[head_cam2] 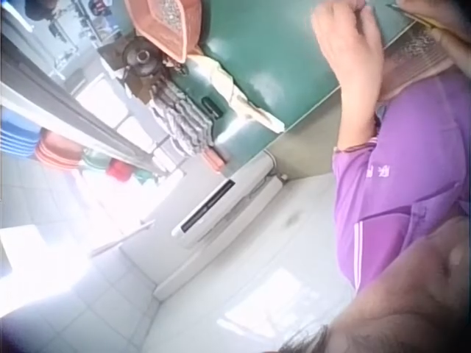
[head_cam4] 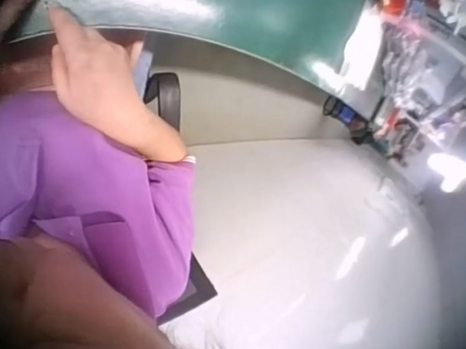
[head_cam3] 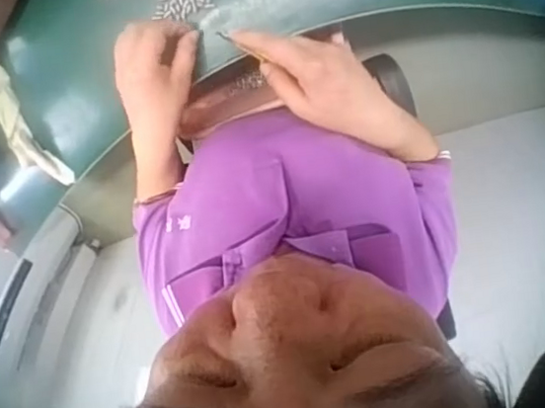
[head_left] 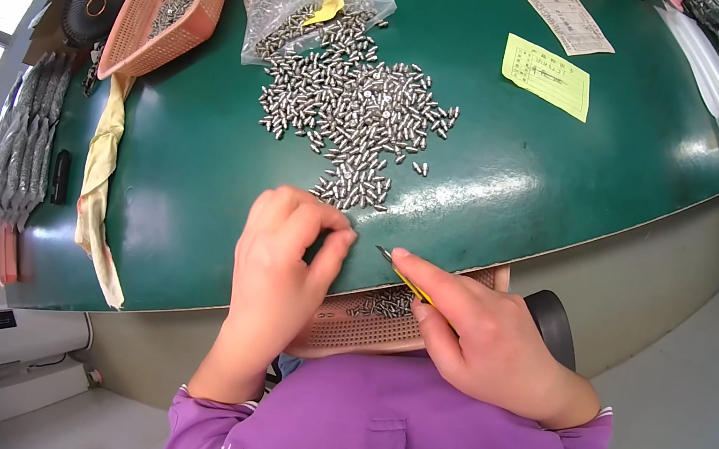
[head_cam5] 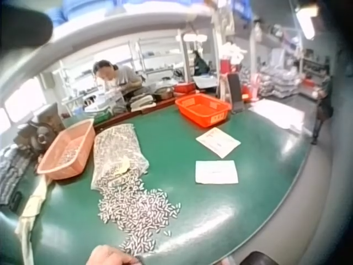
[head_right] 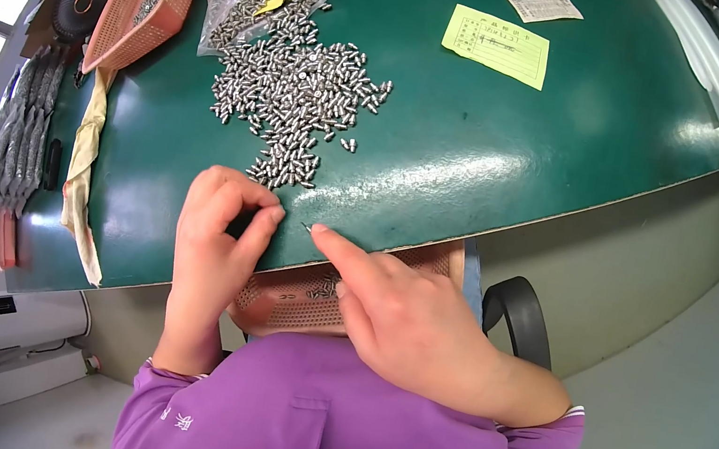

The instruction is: Processing small metal components using a utility knife to scrape or trim them on a workbench.

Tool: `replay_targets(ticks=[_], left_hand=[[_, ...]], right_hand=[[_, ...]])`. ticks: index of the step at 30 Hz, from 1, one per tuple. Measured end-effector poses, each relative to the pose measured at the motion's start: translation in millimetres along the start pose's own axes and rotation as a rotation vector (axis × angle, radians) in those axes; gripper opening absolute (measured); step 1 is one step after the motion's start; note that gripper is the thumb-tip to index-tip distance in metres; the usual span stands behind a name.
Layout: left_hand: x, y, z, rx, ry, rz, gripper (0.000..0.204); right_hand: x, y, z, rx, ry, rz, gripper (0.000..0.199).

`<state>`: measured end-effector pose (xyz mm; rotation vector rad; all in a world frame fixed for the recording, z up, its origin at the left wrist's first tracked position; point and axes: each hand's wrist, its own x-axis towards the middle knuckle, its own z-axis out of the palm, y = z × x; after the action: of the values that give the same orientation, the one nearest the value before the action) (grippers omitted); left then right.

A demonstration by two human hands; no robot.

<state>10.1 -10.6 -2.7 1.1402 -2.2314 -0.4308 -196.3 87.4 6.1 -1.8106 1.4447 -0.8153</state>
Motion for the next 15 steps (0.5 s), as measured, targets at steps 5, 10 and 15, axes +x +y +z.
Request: replay_targets(ticks=[5,10,15], left_hand=[[-4.9,7.7,-5.2,-0.119,-0.115,0.06,0.018],[-7.8,9.8,-4.5,-0.152,-0.085,0.017,0.019],[-8.2,7.0,-2.6,-0.099,-0.052,0.008,0.018]], right_hand=[[-0.9,0.2,2.4,-0.118,0.033,-0.047,0.052],[0.2,-1.2,4.2,-0.132,0.038,-0.046,0.051],[1.2,-3.1,5.8,-0.187,0.044,-0.063,0.052]])
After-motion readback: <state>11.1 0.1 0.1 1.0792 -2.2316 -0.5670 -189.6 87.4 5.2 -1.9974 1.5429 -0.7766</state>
